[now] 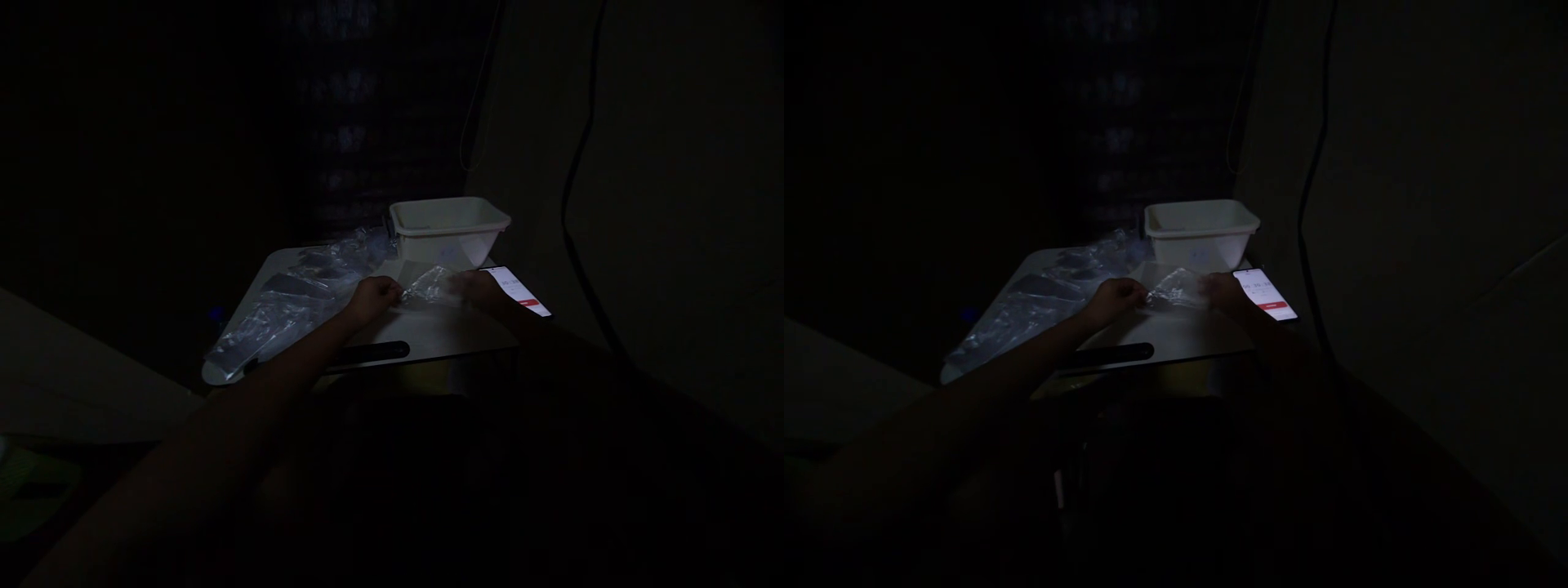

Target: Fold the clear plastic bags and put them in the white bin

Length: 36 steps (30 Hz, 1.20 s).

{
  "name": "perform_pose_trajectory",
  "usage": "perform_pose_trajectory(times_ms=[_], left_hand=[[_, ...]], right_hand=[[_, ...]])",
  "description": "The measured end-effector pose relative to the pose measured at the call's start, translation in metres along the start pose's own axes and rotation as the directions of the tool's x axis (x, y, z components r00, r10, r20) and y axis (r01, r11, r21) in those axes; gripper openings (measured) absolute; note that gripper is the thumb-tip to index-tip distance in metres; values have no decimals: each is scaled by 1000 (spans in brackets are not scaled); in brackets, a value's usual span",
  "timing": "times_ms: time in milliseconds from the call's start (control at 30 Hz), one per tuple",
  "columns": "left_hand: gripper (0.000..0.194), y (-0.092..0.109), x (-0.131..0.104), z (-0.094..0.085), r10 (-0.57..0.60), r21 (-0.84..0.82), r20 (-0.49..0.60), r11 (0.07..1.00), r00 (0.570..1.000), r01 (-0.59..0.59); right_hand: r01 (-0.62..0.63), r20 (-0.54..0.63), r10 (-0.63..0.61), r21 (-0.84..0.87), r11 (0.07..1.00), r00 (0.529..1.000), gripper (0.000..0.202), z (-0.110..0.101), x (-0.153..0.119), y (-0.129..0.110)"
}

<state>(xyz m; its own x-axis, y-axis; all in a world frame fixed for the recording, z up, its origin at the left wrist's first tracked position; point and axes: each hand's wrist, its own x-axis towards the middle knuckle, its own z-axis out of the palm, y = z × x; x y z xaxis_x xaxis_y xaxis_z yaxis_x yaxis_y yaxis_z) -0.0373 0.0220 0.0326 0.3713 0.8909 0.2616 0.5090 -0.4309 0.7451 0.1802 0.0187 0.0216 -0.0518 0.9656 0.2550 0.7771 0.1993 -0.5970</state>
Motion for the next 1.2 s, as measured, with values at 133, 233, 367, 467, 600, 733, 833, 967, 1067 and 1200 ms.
perform_pose_trajectory(times_ms=[133, 233, 367, 467, 600, 733, 833, 967, 1067, 1200], left_hand=[[14, 3, 4, -1, -62, -98, -46, 994, 997, 57], [12, 6, 7, 1, -124, -164, -70, 980, 990, 111], [12, 9, 8, 3, -216, -239, -112, 953, 970, 184], [12, 8, 8, 4, -282, -265, -110, 932, 953, 245], [11, 5, 7, 5, -347, -243, -128, 919, 929, 310], [13, 6, 7, 7, -410, -251, -106, 892, 906, 375], [23, 5, 6, 6, -488, -269, -29, 845, 873, 463], [32, 2, 0, 1, -538, -215, 89, 811, 838, 543], [18, 0, -5, -4, -540, -179, 122, 813, 832, 554], [7, -6, -10, -4, -551, -235, 116, 794, 827, 561]], right_hand=[[-163, 164, 119, 283, 945, 979, 22, -3, -5, -8], [-229, 228, 135, 458, 859, 964, 18, -2, -6, -7], [-305, 276, 171, 576, 758, 946, 13, -2, 0, 6], [-321, 346, 124, 601, 732, 930, 15, -8, 0, 16], [-187, 407, -44, 512, 838, 912, 22, -17, -8, 17], [-189, 464, 17, 328, 925, 886, 15, -14, -13, 5], [-228, 473, 89, 246, 942, 877, 16, -10, -13, -5], [-275, 466, 171, 164, 947, 868, 11, -10, -14, -13], [-263, 455, 179, 127, 957, 872, 11, -11, -15, -15], [-231, 431, 167, 100, 968, 887, 16, -8, -12, -13]])
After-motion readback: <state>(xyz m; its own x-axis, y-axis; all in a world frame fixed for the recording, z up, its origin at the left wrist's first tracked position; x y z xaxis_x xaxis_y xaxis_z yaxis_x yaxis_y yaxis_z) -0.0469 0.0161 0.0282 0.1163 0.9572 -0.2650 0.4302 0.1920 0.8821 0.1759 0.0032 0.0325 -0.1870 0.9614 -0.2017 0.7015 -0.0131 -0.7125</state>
